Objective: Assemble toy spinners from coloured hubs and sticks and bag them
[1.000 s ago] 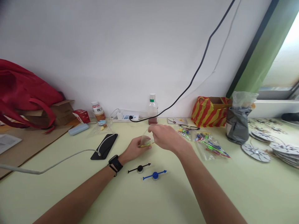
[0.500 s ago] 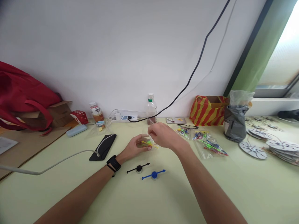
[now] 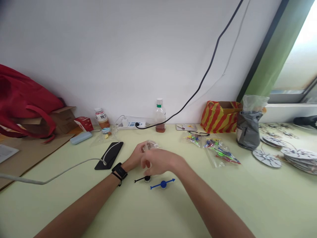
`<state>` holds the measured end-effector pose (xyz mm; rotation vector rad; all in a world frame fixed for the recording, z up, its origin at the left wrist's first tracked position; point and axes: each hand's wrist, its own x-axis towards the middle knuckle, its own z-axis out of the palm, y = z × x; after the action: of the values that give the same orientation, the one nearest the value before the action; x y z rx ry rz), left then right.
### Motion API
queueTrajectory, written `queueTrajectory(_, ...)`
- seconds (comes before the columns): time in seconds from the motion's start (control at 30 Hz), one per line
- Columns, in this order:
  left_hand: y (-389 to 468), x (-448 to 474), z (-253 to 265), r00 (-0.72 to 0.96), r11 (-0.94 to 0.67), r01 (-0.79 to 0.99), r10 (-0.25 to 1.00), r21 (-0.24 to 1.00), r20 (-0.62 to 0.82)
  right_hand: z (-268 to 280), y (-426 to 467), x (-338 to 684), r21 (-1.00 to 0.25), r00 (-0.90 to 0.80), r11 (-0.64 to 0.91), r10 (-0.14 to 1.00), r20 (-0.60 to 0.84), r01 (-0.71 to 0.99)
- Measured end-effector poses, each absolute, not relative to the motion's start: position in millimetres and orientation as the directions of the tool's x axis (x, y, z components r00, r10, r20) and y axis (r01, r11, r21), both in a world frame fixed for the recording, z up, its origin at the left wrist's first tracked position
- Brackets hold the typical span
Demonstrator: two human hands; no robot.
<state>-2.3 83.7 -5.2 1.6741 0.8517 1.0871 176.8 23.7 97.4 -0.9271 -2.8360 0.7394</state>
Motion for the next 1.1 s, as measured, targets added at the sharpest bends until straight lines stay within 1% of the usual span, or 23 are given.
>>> queueTrajectory(0.03, 84, -3, -5, 0.342, -0.265, 0.025, 0.909, 0.964, 0.240, 89, 23, 168, -0.444, -0.820, 0.711, 0.563, -0.106, 0.546)
queueTrajectory(0.13, 87, -3, -7, 0.242, -0.068, -0.112, 0.966, 0.991, 0.093, 70, 19, 147, -0.387, -0.837, 0.753, 0.537, -0.105, 0.532)
queueTrajectory(0.17, 89, -3, -8, 0.210, -0.030, -0.146, 0.976, 0.989, 0.061, 67, 18, 143, -0.362, -0.840, 0.766, 0.533, -0.104, 0.531)
queueTrajectory(0.23, 90, -2, -10, 0.178, -0.007, -0.167, 0.983, 0.986, 0.037, 62, 16, 140, -0.331, -0.839, 0.777, 0.536, -0.098, 0.535)
queueTrajectory(0.33, 87, 1, -9, 0.251, -0.044, -0.098, 0.966, 0.994, 0.067, 59, 15, 140, -0.369, -0.842, 0.767, 0.533, -0.090, 0.525)
queueTrajectory(0.47, 80, 2, -4, 0.390, -0.180, 0.028, 0.908, 0.983, 0.155, 57, 14, 139, -0.420, -0.856, 0.759, 0.507, -0.097, 0.497)
queueTrajectory(0.53, 79, 0, -3, 0.414, -0.245, 0.063, 0.889, 0.967, 0.198, 63, 15, 139, -0.471, -0.863, 0.753, 0.505, -0.036, 0.460)
queueTrajectory(0.6, 79, -2, -4, 0.413, -0.298, 0.074, 0.878, 0.952, 0.242, 76, 17, 146, -0.584, -0.836, 0.714, 0.539, 0.104, 0.387)
queueTrajectory(0.67, 80, -3, -5, 0.397, -0.332, 0.082, 0.876, 0.940, 0.275, 94, 22, 158, -0.705, -0.699, 0.645, 0.648, 0.302, 0.293)
queueTrajectory(0.7, 81, -3, -6, 0.395, -0.341, 0.091, 0.875, 0.936, 0.281, 103, 24, 165, -0.742, -0.572, 0.619, 0.717, 0.399, 0.258)
queueTrajectory(0.73, 81, -2, -7, 0.395, -0.347, 0.103, 0.874, 0.932, 0.282, 111, 27, 172, -0.756, -0.435, 0.612, 0.761, 0.482, 0.232)
queueTrajectory(0.8, 80, 0, -8, 0.397, -0.362, 0.128, 0.872, 0.923, 0.287, 124, 32, 186, -0.767, -0.153, 0.607, 0.795, 0.587, 0.209)
queueTrajectory(0.87, 80, 1, -9, 0.397, -0.371, 0.145, 0.871, 0.917, 0.290, 128, 37, 194, -0.771, 0.032, 0.601, 0.784, 0.620, 0.209)
queueTrajectory(0.93, 80, 3, -11, 0.389, -0.373, 0.150, 0.874, 0.916, 0.292, 126, 40, 195, -0.790, 0.096, 0.573, 0.793, 0.601, 0.217)
queueTrajectory(1.03, 79, 4, -12, 0.385, -0.366, 0.152, 0.878, 0.918, 0.286, 116, 45, 189, -0.811, 0.058, 0.516, 0.833, 0.550, 0.276)
queueTrajectory(1.1, 79, 4, -12, 0.389, -0.369, 0.164, 0.877, 0.915, 0.284, 108, 48, 185, -0.790, 0.021, 0.506, 0.838, 0.546, 0.346)
